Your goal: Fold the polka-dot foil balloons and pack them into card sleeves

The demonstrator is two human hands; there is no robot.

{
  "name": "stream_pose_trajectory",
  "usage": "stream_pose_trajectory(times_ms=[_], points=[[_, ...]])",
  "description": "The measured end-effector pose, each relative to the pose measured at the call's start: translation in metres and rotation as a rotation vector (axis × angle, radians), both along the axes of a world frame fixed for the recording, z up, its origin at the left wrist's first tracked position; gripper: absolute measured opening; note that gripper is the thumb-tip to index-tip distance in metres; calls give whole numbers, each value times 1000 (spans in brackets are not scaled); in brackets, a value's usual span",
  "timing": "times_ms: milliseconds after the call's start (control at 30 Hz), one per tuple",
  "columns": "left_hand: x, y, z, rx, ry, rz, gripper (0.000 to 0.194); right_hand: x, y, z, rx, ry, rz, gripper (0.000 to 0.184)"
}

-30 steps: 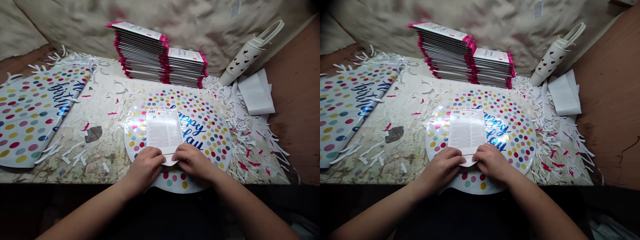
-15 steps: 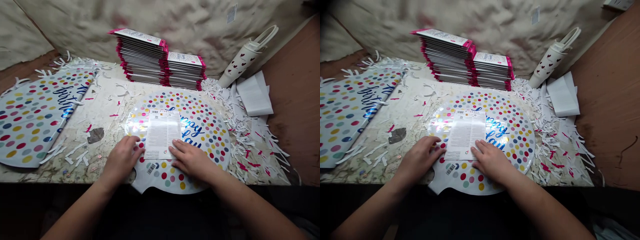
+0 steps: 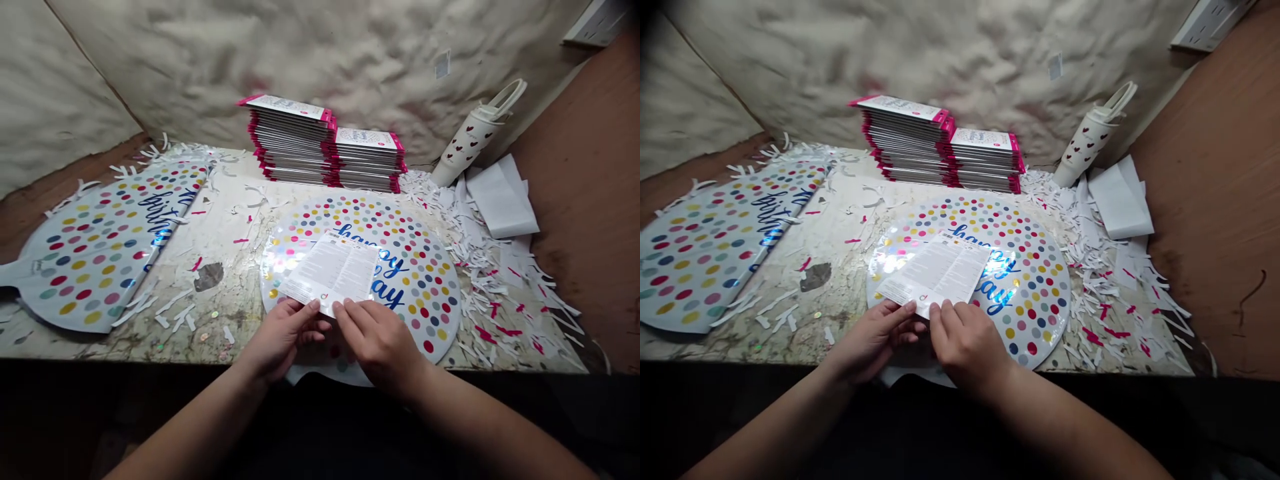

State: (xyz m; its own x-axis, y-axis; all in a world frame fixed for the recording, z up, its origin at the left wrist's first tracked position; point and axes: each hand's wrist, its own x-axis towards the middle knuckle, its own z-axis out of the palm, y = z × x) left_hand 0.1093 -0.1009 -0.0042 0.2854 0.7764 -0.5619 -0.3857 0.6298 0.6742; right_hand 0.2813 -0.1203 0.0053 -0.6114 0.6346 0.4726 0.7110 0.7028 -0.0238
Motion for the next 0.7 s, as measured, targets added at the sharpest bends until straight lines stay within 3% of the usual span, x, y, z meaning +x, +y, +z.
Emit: stream_pose_trajectory(times_ms=[167, 267, 333, 467, 533, 600, 633, 700], points=[[12, 0, 2, -185, -260, 152, 6, 5, -8, -7, -23, 122, -40, 29], [13, -3, 2, 23, -112, 124, 7, 13, -6, -6, -220, 257, -41, 26], [12, -5, 3, 174, 76, 51, 14, 17, 0, -5, -349, 396, -46, 37], [14, -6, 6, 204, 141, -86, 19, 11, 15, -8, -264, 470, 96, 33], [15, -3, 7, 206, 136, -82, 20, 8, 18, -6, -247, 572, 125, 26], [13, 2, 8, 237, 166, -23, 21, 16, 15, 2, -345, 675, 102, 21], [10, 5, 10, 278, 201, 6, 22, 25, 12, 8, -444, 637, 101, 19], [3, 13, 17, 417, 349, 17, 29, 52, 3, 20, -666, 360, 54, 24]])
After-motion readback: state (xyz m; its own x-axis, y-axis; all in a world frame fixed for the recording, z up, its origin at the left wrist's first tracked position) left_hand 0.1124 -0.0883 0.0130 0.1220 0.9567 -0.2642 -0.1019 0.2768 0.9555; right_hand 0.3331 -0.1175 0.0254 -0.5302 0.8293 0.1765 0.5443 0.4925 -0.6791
